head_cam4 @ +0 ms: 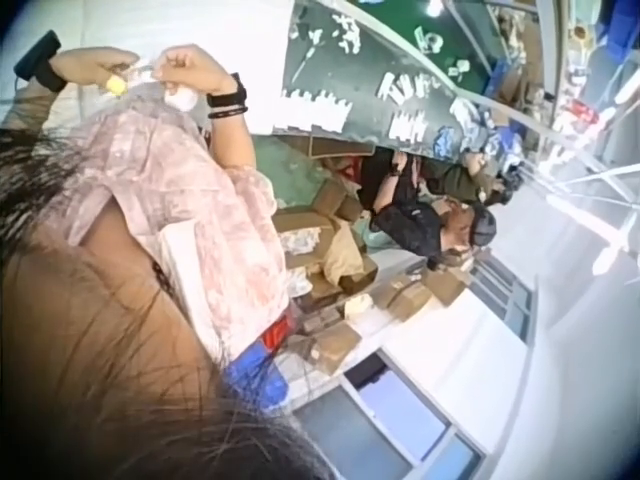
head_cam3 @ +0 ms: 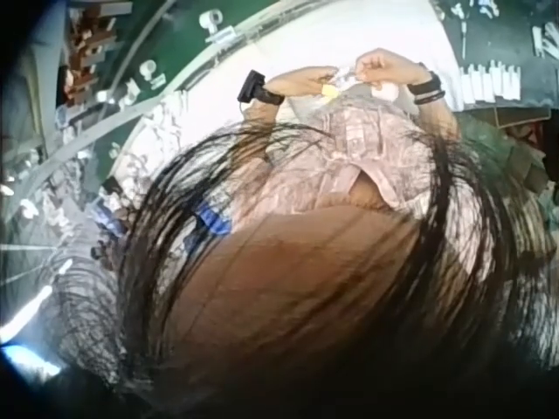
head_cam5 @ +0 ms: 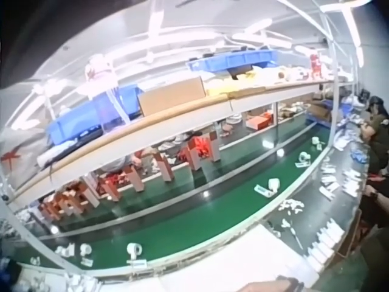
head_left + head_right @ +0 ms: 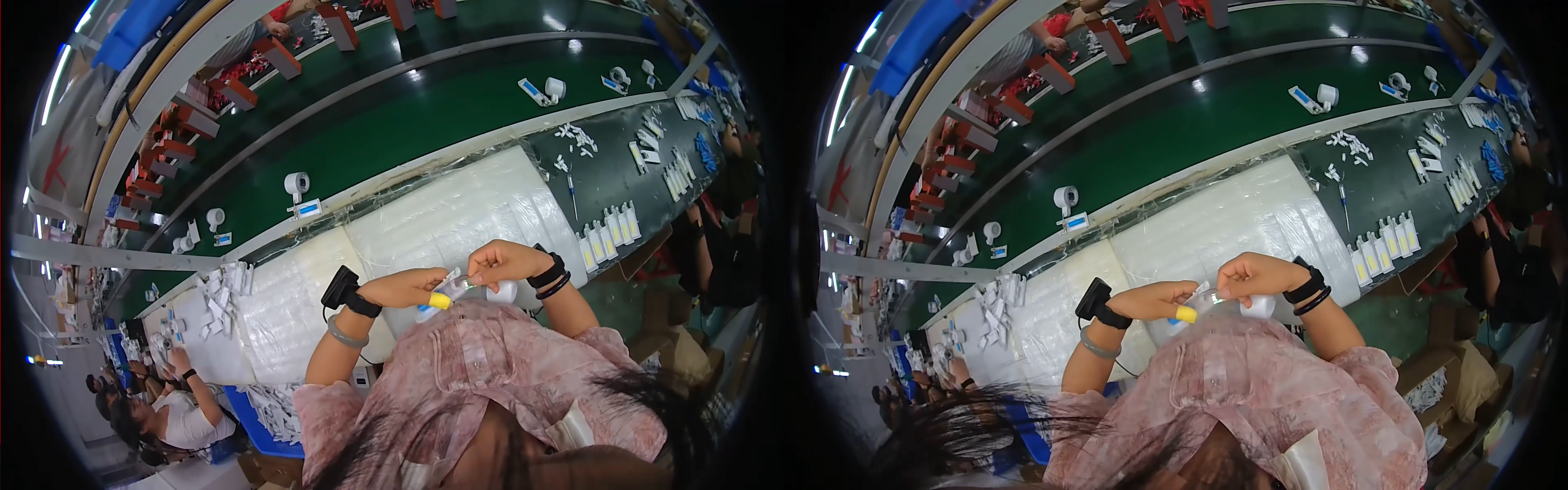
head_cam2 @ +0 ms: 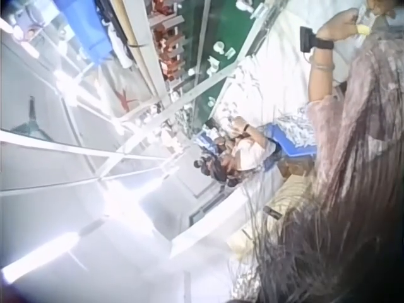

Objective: The person inserts a battery into a white plastic housing, snaps a cover over it, and attaches a fan motor assembly before placing the completed fan on a conveyor belt. They then reach into a blue bin to gather more plastic parts and place them on the work surface to repeat the process.

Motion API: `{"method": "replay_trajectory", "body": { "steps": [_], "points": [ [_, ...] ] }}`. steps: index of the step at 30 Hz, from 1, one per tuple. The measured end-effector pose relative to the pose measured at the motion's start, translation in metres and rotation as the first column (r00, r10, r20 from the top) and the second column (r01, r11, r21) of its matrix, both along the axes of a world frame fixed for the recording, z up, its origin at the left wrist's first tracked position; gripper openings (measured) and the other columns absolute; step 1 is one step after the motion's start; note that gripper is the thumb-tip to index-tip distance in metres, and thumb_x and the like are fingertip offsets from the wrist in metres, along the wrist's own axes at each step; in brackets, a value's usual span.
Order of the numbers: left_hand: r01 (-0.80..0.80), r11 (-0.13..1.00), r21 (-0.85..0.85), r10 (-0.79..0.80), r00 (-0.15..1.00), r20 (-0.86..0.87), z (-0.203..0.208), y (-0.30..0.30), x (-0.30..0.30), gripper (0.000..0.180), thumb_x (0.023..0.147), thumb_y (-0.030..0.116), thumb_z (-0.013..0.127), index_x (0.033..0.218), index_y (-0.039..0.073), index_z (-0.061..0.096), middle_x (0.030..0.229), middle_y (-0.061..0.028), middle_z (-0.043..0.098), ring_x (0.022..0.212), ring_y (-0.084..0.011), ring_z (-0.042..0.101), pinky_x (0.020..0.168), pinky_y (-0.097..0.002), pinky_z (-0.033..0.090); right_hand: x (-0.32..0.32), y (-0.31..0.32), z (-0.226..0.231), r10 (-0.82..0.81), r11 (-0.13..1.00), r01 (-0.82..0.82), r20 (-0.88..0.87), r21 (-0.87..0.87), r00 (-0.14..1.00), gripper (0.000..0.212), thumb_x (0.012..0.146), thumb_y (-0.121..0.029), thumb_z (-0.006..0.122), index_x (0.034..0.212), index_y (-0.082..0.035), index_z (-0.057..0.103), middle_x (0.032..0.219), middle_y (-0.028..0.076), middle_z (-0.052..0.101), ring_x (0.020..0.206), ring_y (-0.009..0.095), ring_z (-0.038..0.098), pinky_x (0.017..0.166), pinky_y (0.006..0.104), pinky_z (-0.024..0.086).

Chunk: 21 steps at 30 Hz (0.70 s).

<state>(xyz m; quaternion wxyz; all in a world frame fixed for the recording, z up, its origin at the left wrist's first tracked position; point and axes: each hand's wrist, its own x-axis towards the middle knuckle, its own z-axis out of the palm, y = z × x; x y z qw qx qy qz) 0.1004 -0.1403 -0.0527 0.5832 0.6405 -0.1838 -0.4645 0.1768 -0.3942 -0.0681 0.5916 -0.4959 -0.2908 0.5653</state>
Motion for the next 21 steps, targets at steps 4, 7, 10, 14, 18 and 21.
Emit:
{"method": "replay_trajectory", "body": {
  "steps": [4, 7, 10, 14, 18, 21],
  "points": [
    [-0.054, 0.947, 0.316, -0.024, 0.971, 0.237, 0.009, -0.01, 0.002, 0.041, 0.088, 0.026, 0.064, 0.118, 0.001, 0.05, 0.085, -0.01, 0.062, 0.073, -0.0181, 0.059, 0.063, -0.035, 0.047, -0.001, -0.002, 0.013, 0.014, 0.987, 0.069, 0.503, -0.147, 0.864, 0.015, 0.089, -0.017, 0.064, 0.087, -0.002, 0.063, 0.069, 0.003, 0.062, 0.058, 0.012, 0.059, 0.056, 0.0245, 0.045],
    [-0.33, 0.771, 0.545, 0.121, 0.916, 0.383, -0.008, -0.023, -0.008, 0.041, 0.085, 0.022, 0.065, 0.113, 0.0, 0.047, 0.077, -0.0159, 0.063, 0.067, -0.0228, 0.064, 0.059, -0.0394, 0.048, -0.015, 0.003, 0.012, -0.113, 0.969, 0.244, 0.822, -0.032, 0.558, 0.015, 0.084, -0.016, 0.068, 0.084, -0.002, 0.062, 0.068, 0.009, 0.062, 0.057, 0.024, 0.059, 0.056, 0.0317, 0.045],
    [-0.757, 0.629, 0.178, 0.659, 0.64, 0.395, -0.01, -0.035, -0.011, 0.024, 0.087, 0.011, 0.061, 0.106, 0.002, 0.048, 0.075, -0.011, 0.06, 0.054, -0.0186, 0.06, 0.048, -0.0303, 0.047, -0.021, 0.009, 0.01, -0.261, 0.887, 0.443, 0.933, 0.132, 0.246, 0.012, 0.083, -0.014, 0.068, 0.084, -0.004, 0.063, 0.07, 0.008, 0.063, 0.062, 0.026, 0.06, 0.062, 0.0349, 0.045],
    [-0.759, 0.641, -0.112, 0.767, 0.638, 0.069, -0.012, -0.036, -0.012, 0.019, 0.091, 0.013, 0.056, 0.106, 0.005, 0.049, 0.074, -0.0095, 0.059, 0.05, -0.017, 0.055, 0.045, -0.0296, 0.046, -0.029, 0.009, 0.006, -0.422, 0.792, 0.556, 0.883, 0.251, 0.203, 0.009, 0.081, -0.011, 0.069, 0.088, -0.006, 0.064, 0.075, 0.008, 0.064, 0.07, 0.026, 0.061, 0.07, 0.0358, 0.043],
    [-0.843, 0.529, -0.095, 0.838, 0.537, -0.097, -0.013, -0.044, -0.011, 0.012, 0.096, 0.012, 0.044, 0.104, 0.004, 0.047, 0.074, -0.0072, 0.057, 0.05, -0.0122, 0.053, 0.043, -0.0274, 0.048, -0.035, 0.015, -0.002, -0.505, 0.709, 0.585, 0.863, 0.395, 0.03, 0.011, 0.08, -0.006, 0.069, 0.089, -0.007, 0.063, 0.08, 0.008, 0.064, 0.075, 0.027, 0.06, 0.072, 0.0356, 0.043],
    [-0.859, 0.499, -0.114, 0.855, 0.51, -0.099, -0.015, -0.051, -0.012, 0.013, 0.097, 0.012, 0.041, 0.104, 0.003, 0.047, 0.076, -0.0076, 0.057, 0.051, -0.0123, 0.054, 0.043, -0.0276, 0.048, -0.04, 0.02, -0.004, -0.62, 0.602, 0.61, 0.783, 0.516, -0.051, 0.013, 0.079, -0.003, 0.069, 0.091, -0.006, 0.063, 0.084, 0.008, 0.066, 0.078, 0.028, 0.06, 0.073, 0.0361, 0.044]
  ]
}}
